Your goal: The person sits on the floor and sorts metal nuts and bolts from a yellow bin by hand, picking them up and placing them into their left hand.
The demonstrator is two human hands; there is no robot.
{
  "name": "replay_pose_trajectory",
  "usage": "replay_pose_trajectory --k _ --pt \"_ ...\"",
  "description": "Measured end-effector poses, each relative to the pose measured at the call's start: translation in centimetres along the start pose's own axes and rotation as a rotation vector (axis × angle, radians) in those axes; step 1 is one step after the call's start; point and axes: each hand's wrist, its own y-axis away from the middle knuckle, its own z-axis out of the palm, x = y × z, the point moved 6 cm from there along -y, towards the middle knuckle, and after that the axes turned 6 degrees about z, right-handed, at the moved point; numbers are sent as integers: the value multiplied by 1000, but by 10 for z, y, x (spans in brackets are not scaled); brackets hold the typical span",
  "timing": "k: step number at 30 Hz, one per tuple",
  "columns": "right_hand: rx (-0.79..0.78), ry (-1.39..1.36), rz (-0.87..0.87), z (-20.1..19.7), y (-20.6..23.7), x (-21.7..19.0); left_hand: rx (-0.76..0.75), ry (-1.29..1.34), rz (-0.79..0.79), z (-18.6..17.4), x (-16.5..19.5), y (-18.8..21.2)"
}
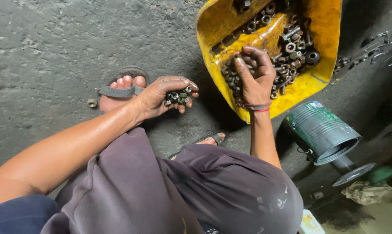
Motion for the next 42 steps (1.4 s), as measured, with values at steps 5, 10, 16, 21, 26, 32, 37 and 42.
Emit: replay_pose_trajectory --k 5,10,16,21,26,32,37,42 --pt "-63 424 -158 20 41 -29 19 37 -16 5 -5 -4" --pt "-385 850 -601 75 66 -48 71 100 13 5 -13 -12" --pt "-437 804 -643 71 64 -59 4 104 47 8 -15 -14" --pt "253 1080 -600 10 0 -75 -6 14 -4 11 -11 -12" --pt "297 1243 -538 6 -45 -39 0 -24 -4 13 -8 -8" --pt "138 1107 -447 21 -17 -41 12 -14 -2 7 -6 -6" --pt "208 982 -485 8 -2 -54 25 -7 4 3 -4 -9" --pt "327 1083 -599 -13 -54 -55 12 -8 -25 7 -8 -9"
